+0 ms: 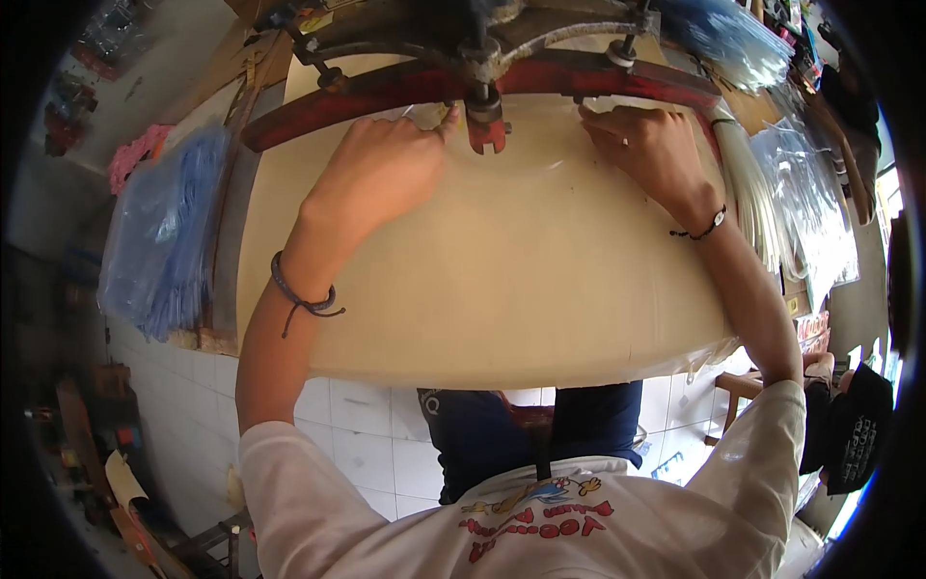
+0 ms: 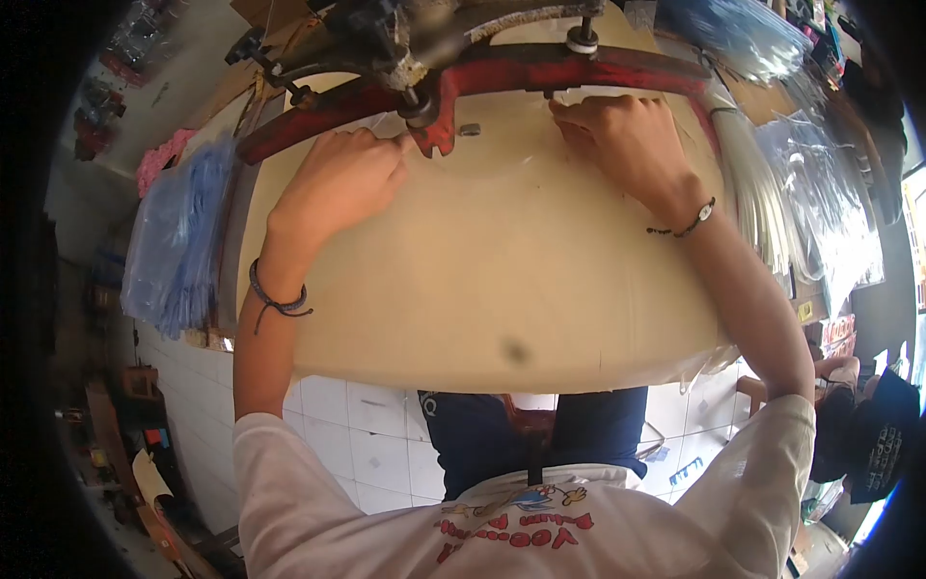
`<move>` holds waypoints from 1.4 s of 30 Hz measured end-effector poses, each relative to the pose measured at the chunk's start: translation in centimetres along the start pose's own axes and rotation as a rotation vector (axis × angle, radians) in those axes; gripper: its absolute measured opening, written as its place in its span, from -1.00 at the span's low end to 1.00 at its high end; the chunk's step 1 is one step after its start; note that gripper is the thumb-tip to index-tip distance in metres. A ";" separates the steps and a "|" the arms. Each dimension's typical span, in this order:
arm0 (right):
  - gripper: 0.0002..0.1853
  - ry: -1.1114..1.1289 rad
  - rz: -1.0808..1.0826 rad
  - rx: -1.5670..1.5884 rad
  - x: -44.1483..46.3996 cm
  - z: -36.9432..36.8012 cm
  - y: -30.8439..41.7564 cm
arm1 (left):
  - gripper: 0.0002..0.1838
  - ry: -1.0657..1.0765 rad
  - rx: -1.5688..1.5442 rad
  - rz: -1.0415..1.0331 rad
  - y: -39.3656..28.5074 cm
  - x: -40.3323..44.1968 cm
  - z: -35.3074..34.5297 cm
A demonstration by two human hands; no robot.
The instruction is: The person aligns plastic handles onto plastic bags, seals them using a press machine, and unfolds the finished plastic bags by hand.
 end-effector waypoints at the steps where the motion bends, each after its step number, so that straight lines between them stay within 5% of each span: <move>1: -0.77 -0.004 -0.011 0.010 0.0 -0.1 0.0 | -0.72 0.002 0.000 -0.006 -0.2 -0.1 -0.1; 18: -0.81 0.008 0.033 -0.030 -0.1 -0.4 0.2 | -0.36 0.042 -0.076 -0.011 0.7 -0.4 0.5; 27: -0.83 -0.047 0.063 0.028 0.0 -0.3 0.5 | -0.26 0.305 -0.176 0.139 0.5 -0.6 -0.9; 42: -0.79 0.123 -0.076 -0.174 -0.3 -1.6 0.2 | -0.21 0.189 -0.067 0.138 0.5 0.7 -2.6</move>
Point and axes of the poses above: each hand's wrist, its own x-axis towards the middle knuckle, its own z-axis out of the back of the hand, y = z × x, the point moved 7 cm from there along x, towards the middle knuckle, and after that the axes turned 12 degrees about x, right-handed, at the moved point
